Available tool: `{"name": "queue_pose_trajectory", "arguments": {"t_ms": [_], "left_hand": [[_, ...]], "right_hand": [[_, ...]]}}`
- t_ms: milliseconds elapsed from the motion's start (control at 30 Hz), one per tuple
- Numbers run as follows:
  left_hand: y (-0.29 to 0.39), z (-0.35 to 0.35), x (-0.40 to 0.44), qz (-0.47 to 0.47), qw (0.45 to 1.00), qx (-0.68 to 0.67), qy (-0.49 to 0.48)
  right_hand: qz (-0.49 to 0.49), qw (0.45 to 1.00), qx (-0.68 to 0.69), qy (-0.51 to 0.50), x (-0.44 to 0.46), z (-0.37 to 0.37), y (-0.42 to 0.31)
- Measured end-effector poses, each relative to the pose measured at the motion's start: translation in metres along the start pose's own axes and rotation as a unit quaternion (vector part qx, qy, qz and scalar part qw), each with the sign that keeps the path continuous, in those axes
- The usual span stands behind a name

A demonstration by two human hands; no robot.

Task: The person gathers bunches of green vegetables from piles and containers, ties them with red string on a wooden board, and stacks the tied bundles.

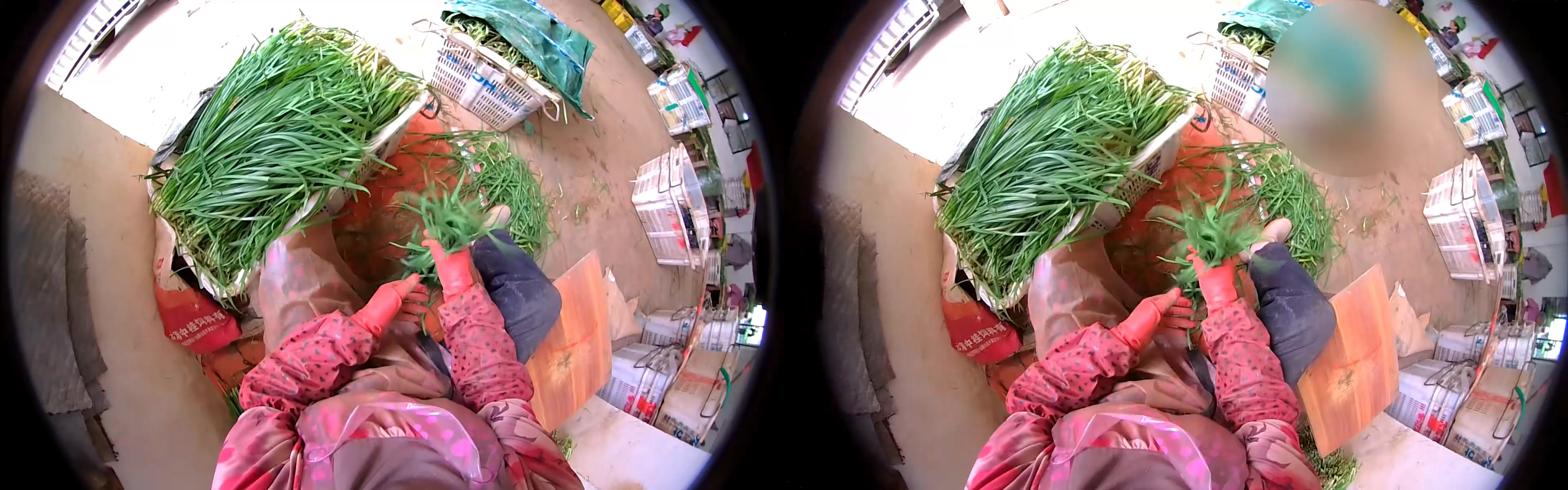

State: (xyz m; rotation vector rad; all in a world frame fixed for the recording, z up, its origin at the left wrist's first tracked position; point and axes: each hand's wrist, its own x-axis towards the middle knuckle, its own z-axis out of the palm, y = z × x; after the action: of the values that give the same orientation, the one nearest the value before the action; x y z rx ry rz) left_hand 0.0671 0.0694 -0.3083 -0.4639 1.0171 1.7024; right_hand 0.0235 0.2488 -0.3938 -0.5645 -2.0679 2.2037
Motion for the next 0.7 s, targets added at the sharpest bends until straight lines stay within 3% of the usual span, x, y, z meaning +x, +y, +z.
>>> {"name": "queue_pose_trajectory", "arguments": {"t_ms": [67,100,133,267,300,367,400,433,467,500,533,567,600,633,667,700], "left_hand": [[-0.006,0.002,-0.004,-0.024,0.999,-0.025,-0.015],[-0.007,0.001,0.001,-0.041,0.997,-0.05,-0.049],[-0.008,0.0,0.007,-0.059,0.992,-0.076,-0.084],[0.008,0.012,-0.005,-0.08,0.957,-0.181,-0.21],[0.011,0.013,-0.016,-0.049,0.944,-0.213,-0.247],[0.021,0.035,-0.036,0.051,0.889,-0.346,-0.296],[0.025,0.052,-0.047,0.111,0.829,-0.445,-0.32],[0.031,0.047,-0.055,0.034,0.86,-0.392,-0.324],[0.038,0.039,-0.063,-0.043,0.883,-0.335,-0.326],[0.043,0.036,-0.072,-0.119,0.898,-0.276,-0.323],[0.042,0.036,-0.085,-0.111,0.942,-0.208,-0.239],[0.042,0.035,-0.098,-0.114,0.972,-0.132,-0.154],[0.041,0.033,-0.108,-0.07,0.995,-0.026,-0.065],[0.038,0.034,-0.111,0.037,0.997,0.052,-0.051],[0.039,0.035,-0.121,0.038,0.997,0.052,-0.048],[0.041,0.035,-0.138,0.047,0.995,0.054,-0.068]], "right_hand": [[-0.074,0.987,-0.142,-0.025,-0.01,-0.012,0.016],[-0.102,0.965,-0.241,-0.028,-0.025,-0.008,-0.012],[-0.096,0.965,-0.243,-0.018,-0.035,0.001,-0.038],[-0.045,0.999,0.027,-0.008,-0.065,0.024,-0.095],[0.025,0.984,0.162,-0.063,-0.078,0.028,-0.106],[0.2,0.88,0.417,-0.11,-0.104,0.037,-0.128],[-0.05,0.981,0.153,-0.109,-0.112,0.045,-0.102],[-0.291,0.943,-0.133,-0.091,-0.12,0.052,-0.076],[-0.377,0.868,-0.299,-0.122,-0.138,0.051,-0.087],[-0.473,0.759,-0.428,-0.131,-0.157,0.049,-0.098],[-0.453,0.741,-0.452,-0.204,-0.181,0.039,-0.15],[-0.491,0.728,-0.392,-0.274,-0.188,0.032,-0.176],[-0.495,0.728,-0.388,-0.273,-0.189,0.024,-0.18],[-0.445,0.761,-0.312,-0.355,-0.189,0.017,-0.182],[-0.387,0.781,-0.231,-0.432,-0.187,0.011,-0.185],[-0.314,0.856,-0.167,-0.376,-0.172,0.005,-0.191]]}}
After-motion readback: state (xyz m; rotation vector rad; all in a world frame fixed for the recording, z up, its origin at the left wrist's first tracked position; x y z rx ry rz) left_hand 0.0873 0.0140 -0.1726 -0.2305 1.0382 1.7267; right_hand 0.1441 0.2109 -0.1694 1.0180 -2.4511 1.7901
